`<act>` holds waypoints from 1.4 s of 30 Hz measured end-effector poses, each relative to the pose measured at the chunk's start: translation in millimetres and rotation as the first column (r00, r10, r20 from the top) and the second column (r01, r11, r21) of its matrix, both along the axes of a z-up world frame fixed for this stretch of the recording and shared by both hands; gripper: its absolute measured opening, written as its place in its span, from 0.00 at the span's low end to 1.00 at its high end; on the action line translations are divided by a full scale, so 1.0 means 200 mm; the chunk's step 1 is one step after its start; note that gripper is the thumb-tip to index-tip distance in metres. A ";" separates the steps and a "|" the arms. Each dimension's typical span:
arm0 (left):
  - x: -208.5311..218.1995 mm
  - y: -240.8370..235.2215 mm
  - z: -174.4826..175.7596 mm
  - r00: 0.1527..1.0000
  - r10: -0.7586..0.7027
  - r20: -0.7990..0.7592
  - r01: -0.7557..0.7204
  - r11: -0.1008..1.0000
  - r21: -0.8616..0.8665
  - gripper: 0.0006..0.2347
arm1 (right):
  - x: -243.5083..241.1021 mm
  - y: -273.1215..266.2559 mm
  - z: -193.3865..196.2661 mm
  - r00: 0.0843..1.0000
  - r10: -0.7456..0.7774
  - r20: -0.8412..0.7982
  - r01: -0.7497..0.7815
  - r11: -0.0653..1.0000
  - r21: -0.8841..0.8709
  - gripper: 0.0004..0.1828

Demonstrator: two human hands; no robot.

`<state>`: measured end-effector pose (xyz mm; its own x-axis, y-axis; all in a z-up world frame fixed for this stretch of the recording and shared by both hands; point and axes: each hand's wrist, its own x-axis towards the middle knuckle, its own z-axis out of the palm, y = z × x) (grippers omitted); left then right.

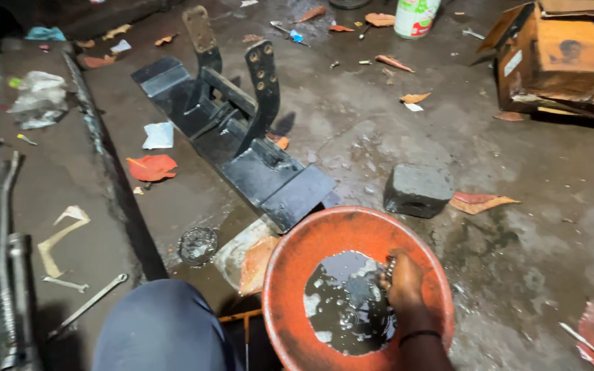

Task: The person cleans a small cylindrical metal part by repeatedly dipping it into a bucket of soapy water and scrubbing it with a green-handled screwdriver. The person also uses a steel wool pad to scrub the part while it is submerged in the bucket.

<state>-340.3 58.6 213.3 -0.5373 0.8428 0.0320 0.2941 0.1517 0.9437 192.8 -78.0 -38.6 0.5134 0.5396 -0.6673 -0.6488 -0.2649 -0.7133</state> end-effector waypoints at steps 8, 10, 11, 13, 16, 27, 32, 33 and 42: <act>-0.45 -0.19 -0.24 0.987 0.024 -0.162 -0.053 0.982 -0.181 0.12 | -0.05 0.00 -0.12 0.992 0.121 0.044 -0.122 0.992 0.020 0.12; -0.50 -0.23 -0.11 0.982 0.023 -0.189 -0.054 0.986 -0.157 0.12 | -0.05 0.03 -0.13 0.987 0.152 0.046 -0.153 0.988 0.019 0.12; -0.52 -0.24 -0.04 0.980 0.019 -0.199 -0.048 0.989 -0.142 0.12 | -0.06 0.03 -0.13 0.985 0.163 0.048 -0.164 0.986 0.011 0.11; -0.57 -0.28 0.07 0.976 0.009 -0.218 -0.034 0.993 -0.112 0.12 | -0.09 0.05 -0.13 0.983 0.177 0.052 -0.177 0.984 -0.006 0.11; -0.63 -0.34 0.13 0.971 -0.008 -0.237 -0.009 0.997 -0.071 0.12 | -0.11 0.06 -0.11 0.981 0.181 0.068 -0.180 0.983 -0.019 0.11; -0.43 -0.37 0.17 0.952 0.016 -0.306 -0.005 0.999 0.036 0.13 | -0.14 0.08 -0.13 0.975 0.192 0.113 -0.191 0.981 -0.020 0.10; -0.36 -0.31 0.23 0.937 -0.013 -0.348 0.036 0.997 0.061 0.13 | -0.16 0.07 -0.11 0.950 0.304 0.068 -0.307 0.951 0.039 0.11; -0.38 -0.31 0.27 0.936 -0.015 -0.351 0.041 0.997 0.067 0.13 | -0.18 0.08 -0.08 0.938 0.343 0.055 -0.346 0.936 0.058 0.12; 1.00 -0.08 -0.26 0.764 -0.642 -0.061 0.581 0.726 -0.368 0.14 | -0.46 0.15 0.37 0.589 0.261 0.765 -0.693 0.651 0.311 0.46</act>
<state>-139.9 42.4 162.2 0.0879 0.9649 -0.2473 0.5773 0.1530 0.8021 100.1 -47.5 35.8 0.2066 0.9608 0.1846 0.0985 0.1673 -0.9810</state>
